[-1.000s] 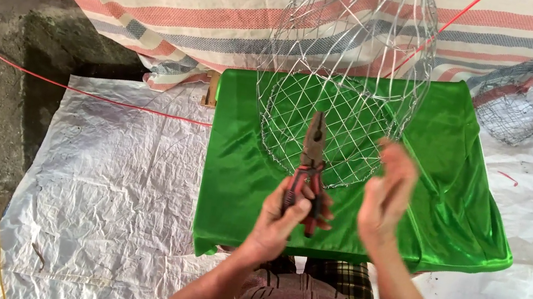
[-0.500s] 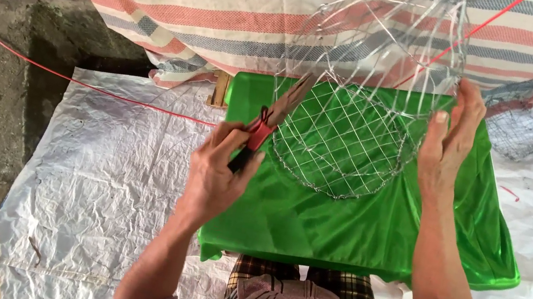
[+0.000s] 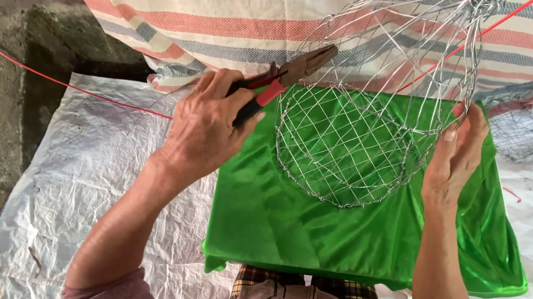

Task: Using pliers to cut and bend wires on a conical wire mesh structure.

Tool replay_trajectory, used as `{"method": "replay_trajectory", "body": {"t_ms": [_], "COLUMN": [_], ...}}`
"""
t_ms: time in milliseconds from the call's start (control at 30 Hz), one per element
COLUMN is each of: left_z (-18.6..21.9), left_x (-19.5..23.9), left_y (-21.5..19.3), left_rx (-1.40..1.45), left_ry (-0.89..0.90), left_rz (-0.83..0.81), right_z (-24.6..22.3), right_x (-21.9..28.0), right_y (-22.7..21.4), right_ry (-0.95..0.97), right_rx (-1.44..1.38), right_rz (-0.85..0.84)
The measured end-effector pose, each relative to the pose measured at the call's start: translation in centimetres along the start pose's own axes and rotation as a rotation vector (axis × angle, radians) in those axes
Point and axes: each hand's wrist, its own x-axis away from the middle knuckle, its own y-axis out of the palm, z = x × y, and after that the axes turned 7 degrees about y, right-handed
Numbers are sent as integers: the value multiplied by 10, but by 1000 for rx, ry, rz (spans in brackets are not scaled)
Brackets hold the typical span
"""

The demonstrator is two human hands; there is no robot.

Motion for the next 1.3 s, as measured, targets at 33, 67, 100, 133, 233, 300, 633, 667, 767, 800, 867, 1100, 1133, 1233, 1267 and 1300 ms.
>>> {"method": "replay_trajectory", "body": {"t_ms": [33,67,100,133,233,300,633,667,767,800,867,1100,1133,1233,1267,1300], "left_z": [1,2,4,4,7,9,12,17,26,28,28,25,25,23,22,21], "left_x": [-1,-3,-5,-7,-11,-16,-26,-27,-24,-22,-24,-24,-25,-27,-28,-28], "left_y": [-4,-9,-13,-16,-22,-24,6,4,-3,-6,-10,-10,-10,-9,-9,-9], "left_rx": [-2,-15,-29,-31,-72,-86,-301,-303,-306,-307,-312,-326,-326,-339,-354,-368], "left_ry": [5,-6,-16,-12,23,39,135,109,82,81,86,121,122,134,137,140], "left_rz": [-3,-31,-58,-58,-90,-129,-61,-91,-105,-91,-85,-78,-78,-86,-80,-75], "right_z": [-10,-19,-29,-30,-32,-34,-48,-50,-54,-56,-55,-53,-51,-48,-49,-49], "right_x": [3,4,6,9,17,20,14,13,12,13,12,12,12,14,14,14], "right_y": [2,4,7,7,7,7,6,6,4,4,5,7,7,7,7,7], "right_ry": [3,20,37,37,93,156,115,107,100,103,94,87,88,82,84,87], "right_rx": [-1,15,31,30,11,-17,55,72,103,118,116,93,92,80,73,66], "right_rz": [6,19,33,37,51,3,-25,-26,-27,-27,-25,-17,-16,-4,-9,-15]}}
